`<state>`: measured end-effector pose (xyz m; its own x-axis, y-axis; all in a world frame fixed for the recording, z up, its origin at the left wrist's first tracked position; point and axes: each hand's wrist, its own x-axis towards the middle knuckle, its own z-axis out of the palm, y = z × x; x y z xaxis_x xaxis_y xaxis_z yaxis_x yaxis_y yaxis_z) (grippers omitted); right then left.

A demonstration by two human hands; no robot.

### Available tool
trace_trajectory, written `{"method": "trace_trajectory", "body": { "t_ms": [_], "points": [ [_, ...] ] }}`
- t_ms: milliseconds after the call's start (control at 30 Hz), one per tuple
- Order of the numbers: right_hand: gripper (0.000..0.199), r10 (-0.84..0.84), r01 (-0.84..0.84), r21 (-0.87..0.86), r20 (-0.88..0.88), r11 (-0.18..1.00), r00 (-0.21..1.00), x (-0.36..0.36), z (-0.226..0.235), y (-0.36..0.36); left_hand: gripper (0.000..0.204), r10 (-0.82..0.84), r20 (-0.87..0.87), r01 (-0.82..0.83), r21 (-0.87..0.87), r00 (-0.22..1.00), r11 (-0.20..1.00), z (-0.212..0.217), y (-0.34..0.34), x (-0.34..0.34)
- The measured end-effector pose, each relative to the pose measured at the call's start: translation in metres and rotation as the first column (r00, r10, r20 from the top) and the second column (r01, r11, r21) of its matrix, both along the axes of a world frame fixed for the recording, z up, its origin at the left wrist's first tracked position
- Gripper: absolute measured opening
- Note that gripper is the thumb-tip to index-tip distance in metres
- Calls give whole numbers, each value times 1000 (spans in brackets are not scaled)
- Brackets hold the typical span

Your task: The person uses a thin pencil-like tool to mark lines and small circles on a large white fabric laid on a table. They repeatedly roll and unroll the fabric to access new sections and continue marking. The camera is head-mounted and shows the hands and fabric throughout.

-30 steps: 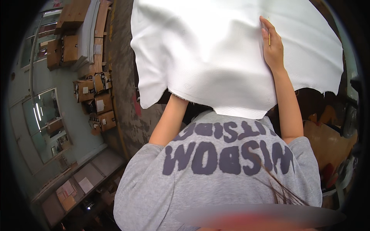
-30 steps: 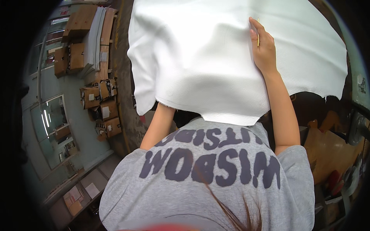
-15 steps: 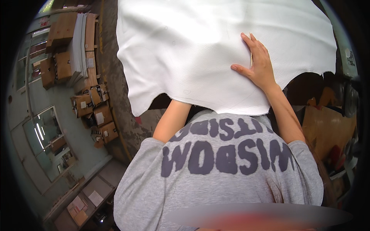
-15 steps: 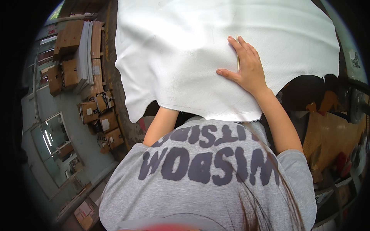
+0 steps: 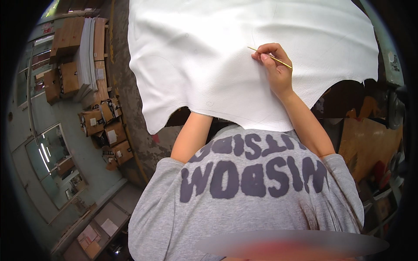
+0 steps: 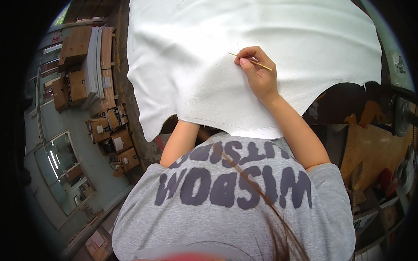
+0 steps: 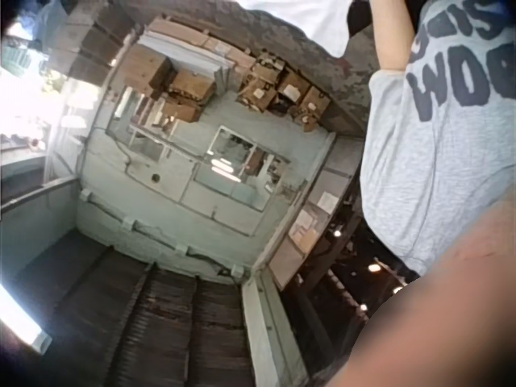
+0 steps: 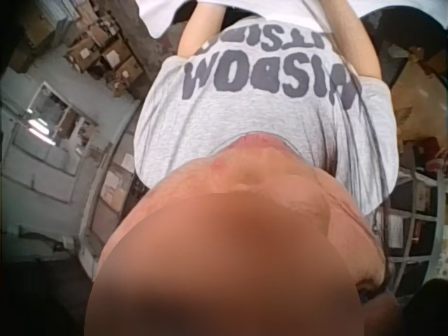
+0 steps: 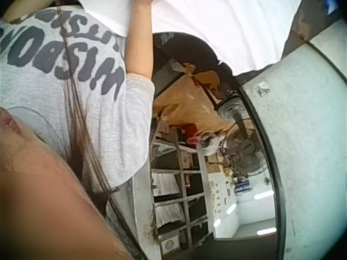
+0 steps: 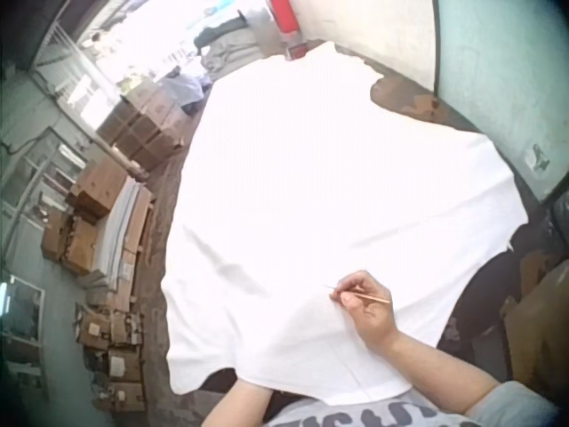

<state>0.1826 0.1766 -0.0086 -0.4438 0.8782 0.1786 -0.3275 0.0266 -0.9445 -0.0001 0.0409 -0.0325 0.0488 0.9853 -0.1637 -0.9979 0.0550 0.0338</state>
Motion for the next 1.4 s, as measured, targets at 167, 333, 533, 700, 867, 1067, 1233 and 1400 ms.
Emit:
{"method": "trace_trajectory", "body": {
  "t_ms": [167, 333, 533, 700, 867, 1067, 1233, 1400],
  "points": [
    [12, 9, -31, 155, 140, 987, 990, 1, -10, -1, 72, -4, -3, 4, -8, 1000, 1000, 1, -1, -2],
    [12, -16, -34, 224, 217, 974, 976, 0, -9, -1, 72, -16, -6, 16, -14, 1000, 1000, 1, -2, -2],
    [12, 22, -40, 118, 148, 992, 989, 3, -7, 1, 73, -35, -14, 35, -18, 999, 999, 1, 1, -1],
    [13, -356, 351, -105, -32, 930, 934, 26, -7, 22, 73, -81, -3, 81, -21, 997, 997, -4, 5, 8],
    [15, -405, 396, 99, 98, 913, 909, 57, -12, 13, 73, -121, 20, 121, -29, 992, 992, -12, 5, 23],
    [17, -339, 325, 134, 101, 936, 935, 57, -12, 9, 73, -139, 19, 139, -35, 990, 990, -13, 4, 22],
    [19, -397, 398, -44, 30, 916, 917, 60, -13, 17, 74, -166, 30, 167, -42, 986, 985, -12, 5, 19],
    [21, -387, 376, -186, -27, 908, 922, 66, -15, 21, 74, -198, 31, 199, -36, 980, 979, -14, 9, 21]
  ]
}}
